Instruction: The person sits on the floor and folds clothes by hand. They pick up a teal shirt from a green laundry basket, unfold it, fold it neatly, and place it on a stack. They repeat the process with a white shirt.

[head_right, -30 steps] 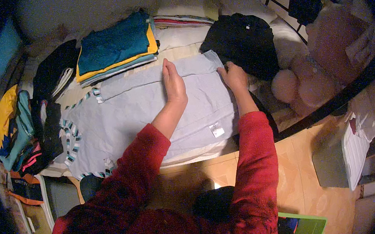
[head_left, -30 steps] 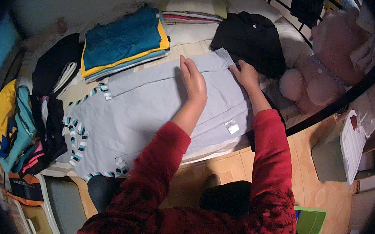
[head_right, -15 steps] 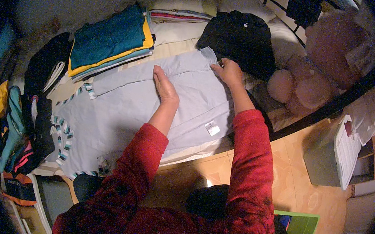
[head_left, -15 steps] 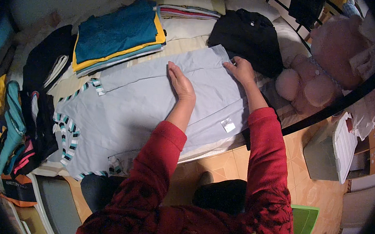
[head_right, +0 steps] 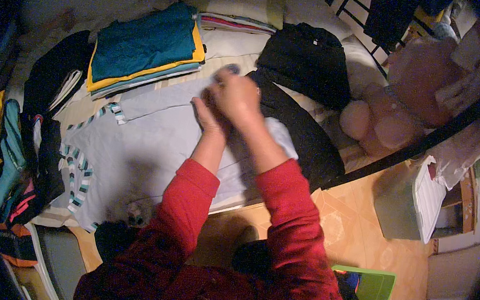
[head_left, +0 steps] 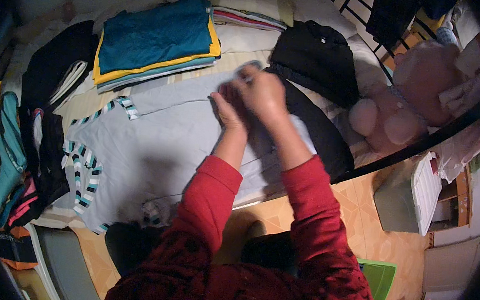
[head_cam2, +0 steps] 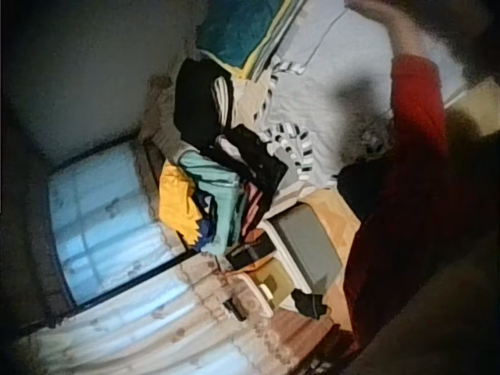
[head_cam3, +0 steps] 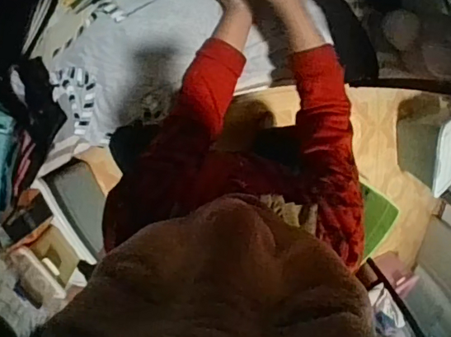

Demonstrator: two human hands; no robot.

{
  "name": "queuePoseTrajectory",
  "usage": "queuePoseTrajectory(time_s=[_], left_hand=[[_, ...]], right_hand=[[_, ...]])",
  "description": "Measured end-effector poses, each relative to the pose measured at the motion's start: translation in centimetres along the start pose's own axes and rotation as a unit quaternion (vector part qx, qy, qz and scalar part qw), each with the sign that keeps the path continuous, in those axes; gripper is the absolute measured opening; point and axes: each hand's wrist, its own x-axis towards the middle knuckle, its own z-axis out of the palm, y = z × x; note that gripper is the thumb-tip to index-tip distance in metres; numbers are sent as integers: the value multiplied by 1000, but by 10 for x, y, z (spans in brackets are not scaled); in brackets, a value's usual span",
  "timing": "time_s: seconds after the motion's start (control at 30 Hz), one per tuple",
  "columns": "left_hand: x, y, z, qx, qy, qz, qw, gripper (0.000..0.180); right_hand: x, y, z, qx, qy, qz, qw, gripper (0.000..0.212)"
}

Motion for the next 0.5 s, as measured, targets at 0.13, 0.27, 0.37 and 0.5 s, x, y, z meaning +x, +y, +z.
queuePoseTrajectory(time_s=[0.13,0.27,0.37,0.5], left_hand=[[-3,12,-20,-72,-3,-89,993,54],[-12,17,-24,-91,-11,-125,988,51],[-15,21,-24,-103,-24,-138,985,50],[-15,25,-28,-106,-34,-153,982,47]], right_hand=[[-19,-75,52,-37,-96,-120,987,21],[-37,-101,70,-41,-208,-158,964,24],[-45,-103,56,9,-208,-173,963,30],[-61,-72,9,103,-58,-215,969,34]])
